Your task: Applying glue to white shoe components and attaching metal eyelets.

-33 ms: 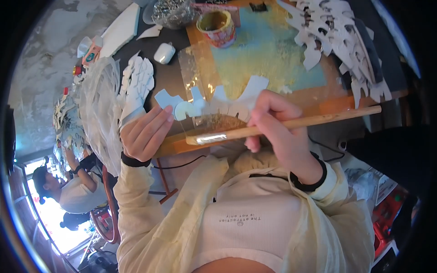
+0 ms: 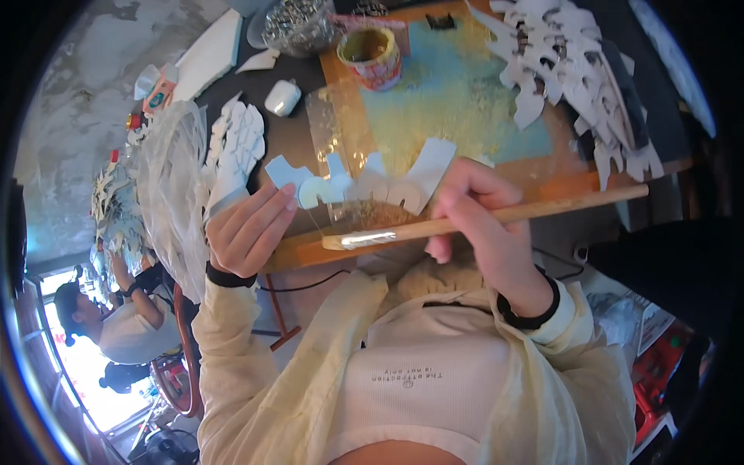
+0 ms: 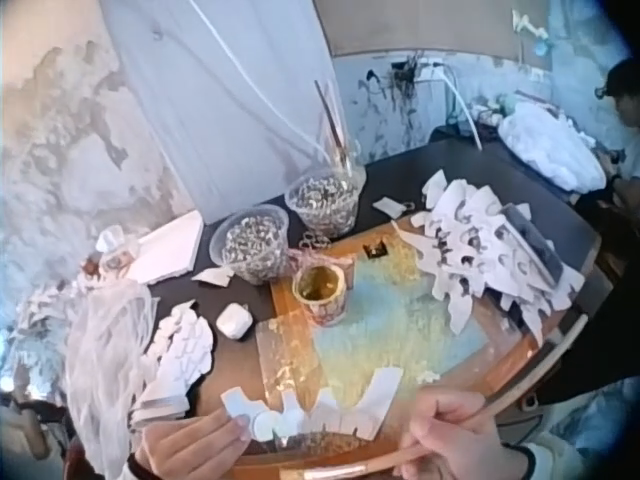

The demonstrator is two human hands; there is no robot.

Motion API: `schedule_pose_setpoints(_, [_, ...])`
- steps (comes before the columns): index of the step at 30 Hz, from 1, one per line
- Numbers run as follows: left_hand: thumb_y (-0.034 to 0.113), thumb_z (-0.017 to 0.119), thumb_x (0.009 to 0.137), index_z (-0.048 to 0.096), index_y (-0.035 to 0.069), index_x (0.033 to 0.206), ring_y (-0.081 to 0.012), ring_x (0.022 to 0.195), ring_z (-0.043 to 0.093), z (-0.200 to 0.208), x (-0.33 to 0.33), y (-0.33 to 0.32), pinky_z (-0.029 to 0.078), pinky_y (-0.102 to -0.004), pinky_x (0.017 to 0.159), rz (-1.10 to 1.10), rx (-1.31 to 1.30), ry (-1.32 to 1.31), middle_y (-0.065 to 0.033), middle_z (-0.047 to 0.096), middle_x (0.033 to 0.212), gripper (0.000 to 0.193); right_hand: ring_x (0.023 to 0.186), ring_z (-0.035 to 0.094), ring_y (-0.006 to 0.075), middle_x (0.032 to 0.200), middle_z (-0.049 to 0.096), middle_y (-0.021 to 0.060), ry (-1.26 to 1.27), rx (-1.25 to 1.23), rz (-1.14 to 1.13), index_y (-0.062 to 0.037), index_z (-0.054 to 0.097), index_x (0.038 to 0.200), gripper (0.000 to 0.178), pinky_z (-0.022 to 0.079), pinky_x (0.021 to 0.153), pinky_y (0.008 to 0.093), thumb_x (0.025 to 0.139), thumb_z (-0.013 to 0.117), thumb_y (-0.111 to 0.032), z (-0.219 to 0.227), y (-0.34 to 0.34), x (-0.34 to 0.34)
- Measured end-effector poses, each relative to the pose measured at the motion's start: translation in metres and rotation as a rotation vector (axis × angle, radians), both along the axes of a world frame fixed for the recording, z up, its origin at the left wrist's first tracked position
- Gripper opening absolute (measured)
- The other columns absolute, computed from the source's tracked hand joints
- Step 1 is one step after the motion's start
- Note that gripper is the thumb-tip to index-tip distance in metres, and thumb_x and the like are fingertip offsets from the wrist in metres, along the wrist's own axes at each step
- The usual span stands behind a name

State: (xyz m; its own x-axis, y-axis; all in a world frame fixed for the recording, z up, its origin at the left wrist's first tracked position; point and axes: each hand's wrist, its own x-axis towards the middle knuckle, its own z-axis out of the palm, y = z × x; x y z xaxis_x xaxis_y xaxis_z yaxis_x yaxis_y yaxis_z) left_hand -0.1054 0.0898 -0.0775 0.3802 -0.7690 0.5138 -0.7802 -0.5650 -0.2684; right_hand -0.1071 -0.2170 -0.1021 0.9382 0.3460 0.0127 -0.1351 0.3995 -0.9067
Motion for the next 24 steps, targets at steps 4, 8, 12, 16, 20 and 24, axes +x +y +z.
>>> schedule_pose_setpoints(4, [-0.001,0.076,0.069,0.067,0.000,0.086,-0.0241,0.081,0.070,0.020,0.016,-0.020,0.056,-0.0282,0.062,0.017,-0.007,-0.034,-0.0109,0.071,0.093,0.019,0.042,0.049,0.0092,0.058,0.051,0.0038,-0.039,0.071,-0.185,-0.0063,0.045,0.082,0.021,0.047,0.044,0.0257,0.097,0.043,-0.020,0.009,-0.032,0.018])
schedule_pose_setpoints(8, [-0.002,0.075,0.070,0.068,-0.001,0.088,-0.0240,0.078,0.070,0.055,0.038,-0.057,0.057,-0.0289,0.062,0.062,-0.176,0.109,-0.0119,0.070,0.092,0.019,0.041,0.045,0.0075,0.054,0.048,0.0014,-0.023,0.134,-0.309,-0.0084,0.044,0.082,0.024,0.047,0.044,0.0246,0.098,0.041,-0.026,0.031,-0.056,0.041])
schedule_pose_setpoints(12, [-0.002,0.074,0.070,0.068,-0.002,0.089,-0.0240,0.078,0.070,0.082,0.040,-0.089,0.057,-0.0288,0.064,-0.013,-0.274,0.055,-0.0126,0.070,0.092,0.020,0.045,0.042,0.0065,0.055,0.046,-0.0010,-0.072,0.224,-0.444,-0.0094,0.047,0.086,0.022,0.042,0.047,0.0238,0.098,0.044,-0.027,0.051,-0.068,0.069])
schedule_pose_setpoints(16, [0.001,0.069,0.066,0.070,0.003,0.083,-0.0187,0.082,0.070,0.050,0.041,-0.075,0.054,-0.0240,0.057,-0.006,-0.243,-0.058,-0.0076,0.070,0.096,0.017,0.054,0.045,0.0071,0.059,0.047,-0.0021,-0.165,0.138,-0.431,-0.0083,0.054,0.088,0.025,0.044,0.059,0.0270,0.097,0.047,-0.031,0.061,-0.070,0.098])
schedule_pose_setpoints(20, [0.001,0.070,0.068,0.069,0.003,0.091,-0.0198,0.087,0.070,0.009,0.035,-0.042,0.054,-0.0244,0.056,0.007,-0.037,0.093,-0.0095,0.070,0.102,0.023,0.062,0.055,0.0162,0.073,0.059,0.0053,-0.341,-0.307,-0.278,-0.0095,0.060,0.095,0.013,0.045,0.059,0.0275,0.092,0.055,-0.021,0.077,-0.030,0.127])
schedule_pose_setpoints(24, [0.001,0.066,0.073,0.068,0.001,0.092,-0.0213,0.085,0.070,-0.014,0.032,-0.031,0.054,-0.0246,0.056,-0.024,-0.017,0.201,-0.0113,0.070,0.101,0.020,0.053,0.047,0.0036,0.061,0.051,-0.0009,-0.650,-0.568,-0.151,-0.0065,0.050,0.080,0.021,0.038,0.050,0.0187,0.097,0.052,-0.020,0.051,-0.001,0.157])
